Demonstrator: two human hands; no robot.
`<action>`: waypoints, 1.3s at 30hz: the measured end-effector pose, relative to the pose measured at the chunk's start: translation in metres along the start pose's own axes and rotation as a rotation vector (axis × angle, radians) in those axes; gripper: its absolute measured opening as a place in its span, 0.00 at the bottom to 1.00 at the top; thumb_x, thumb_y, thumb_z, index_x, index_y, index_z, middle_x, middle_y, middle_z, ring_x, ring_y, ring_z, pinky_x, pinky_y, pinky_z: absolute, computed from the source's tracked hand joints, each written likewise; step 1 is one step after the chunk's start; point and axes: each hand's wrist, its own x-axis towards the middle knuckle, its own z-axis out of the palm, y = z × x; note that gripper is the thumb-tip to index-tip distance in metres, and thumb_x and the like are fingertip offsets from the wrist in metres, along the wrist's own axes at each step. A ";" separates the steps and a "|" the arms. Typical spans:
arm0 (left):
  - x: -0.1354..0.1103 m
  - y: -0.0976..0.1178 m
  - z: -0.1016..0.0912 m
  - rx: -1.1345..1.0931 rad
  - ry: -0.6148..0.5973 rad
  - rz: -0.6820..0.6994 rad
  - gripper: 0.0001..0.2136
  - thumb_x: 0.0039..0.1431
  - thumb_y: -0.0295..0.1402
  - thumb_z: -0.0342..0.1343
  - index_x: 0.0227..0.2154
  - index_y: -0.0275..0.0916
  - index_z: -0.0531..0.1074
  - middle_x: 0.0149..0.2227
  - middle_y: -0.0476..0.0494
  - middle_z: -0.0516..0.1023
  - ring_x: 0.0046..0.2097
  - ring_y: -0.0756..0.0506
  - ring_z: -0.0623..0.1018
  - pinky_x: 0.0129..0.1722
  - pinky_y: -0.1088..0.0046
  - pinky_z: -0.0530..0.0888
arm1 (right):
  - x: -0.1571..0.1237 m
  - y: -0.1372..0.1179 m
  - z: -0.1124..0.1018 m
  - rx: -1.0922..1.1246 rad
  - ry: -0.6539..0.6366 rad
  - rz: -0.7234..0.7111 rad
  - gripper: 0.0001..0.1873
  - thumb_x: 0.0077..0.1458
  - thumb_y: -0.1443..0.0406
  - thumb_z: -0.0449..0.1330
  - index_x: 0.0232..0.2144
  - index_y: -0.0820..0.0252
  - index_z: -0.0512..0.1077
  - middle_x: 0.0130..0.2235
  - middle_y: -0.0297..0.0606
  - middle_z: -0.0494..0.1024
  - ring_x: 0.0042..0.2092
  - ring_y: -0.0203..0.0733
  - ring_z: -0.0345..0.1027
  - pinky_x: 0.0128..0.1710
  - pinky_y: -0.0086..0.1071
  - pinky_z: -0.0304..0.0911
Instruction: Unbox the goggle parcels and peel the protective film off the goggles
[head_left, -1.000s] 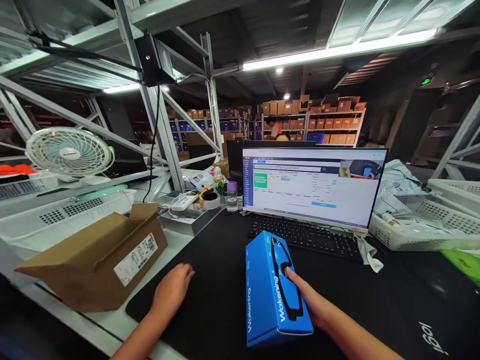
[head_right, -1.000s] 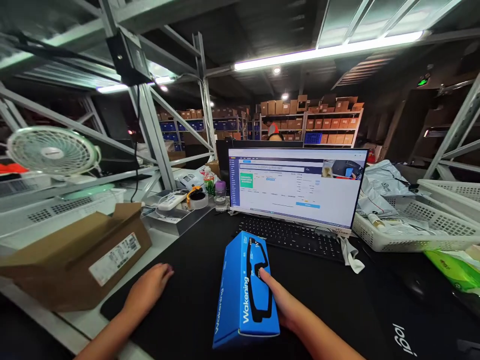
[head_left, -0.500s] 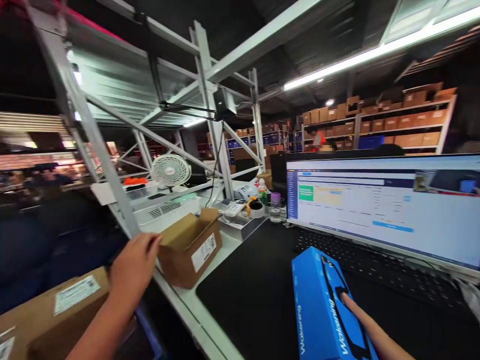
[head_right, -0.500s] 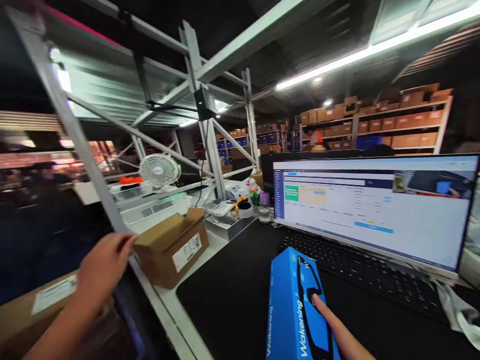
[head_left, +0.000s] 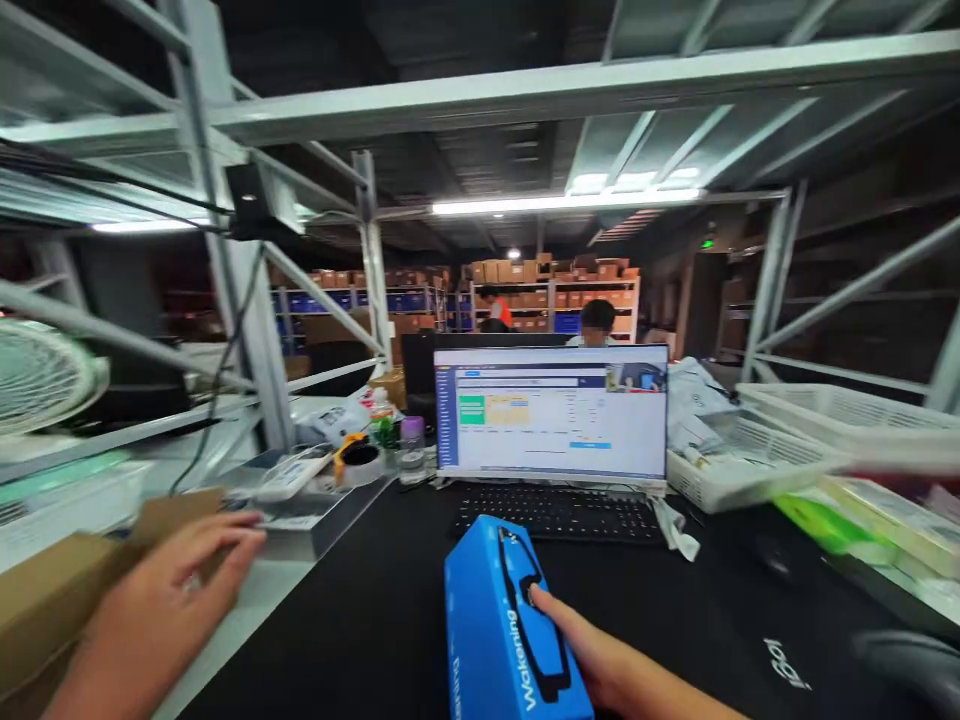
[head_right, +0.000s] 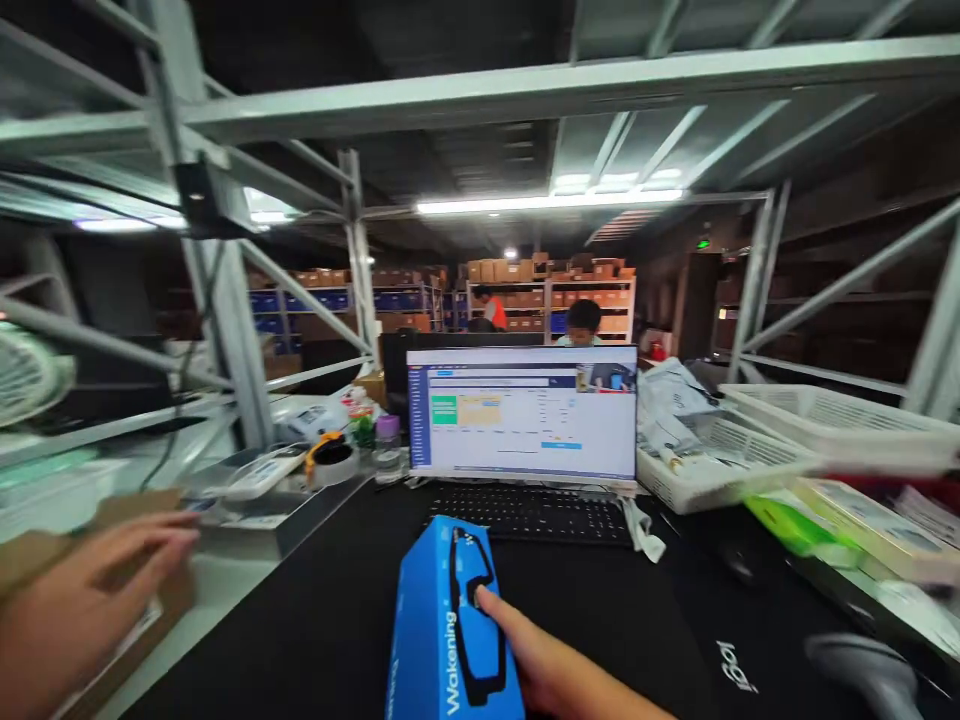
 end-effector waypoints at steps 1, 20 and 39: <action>-0.008 0.019 0.020 -0.183 -0.086 -0.110 0.22 0.61 0.55 0.44 0.43 0.46 0.72 0.48 0.48 0.81 0.51 0.37 0.78 0.55 0.57 0.73 | 0.001 0.000 0.000 -0.019 0.016 -0.018 0.43 0.45 0.39 0.66 0.47 0.71 0.76 0.46 0.53 0.82 0.53 0.54 0.75 0.60 0.45 0.63; -0.089 0.147 0.170 -1.306 -0.585 -0.402 0.56 0.31 0.64 0.68 0.63 0.40 0.58 0.60 0.31 0.72 0.62 0.25 0.69 0.61 0.50 0.67 | -0.052 -0.048 0.036 -1.120 0.555 -0.647 0.63 0.31 0.48 0.76 0.67 0.56 0.56 0.63 0.50 0.62 0.63 0.62 0.55 0.64 0.53 0.50; -0.068 0.130 0.137 -1.162 -0.881 -0.056 0.46 0.42 0.65 0.62 0.62 0.45 0.66 0.67 0.36 0.62 0.67 0.28 0.62 0.65 0.51 0.61 | -0.070 -0.047 0.055 -2.188 0.202 -0.828 0.43 0.49 0.60 0.67 0.66 0.53 0.59 0.65 0.54 0.60 0.64 0.61 0.56 0.64 0.55 0.44</action>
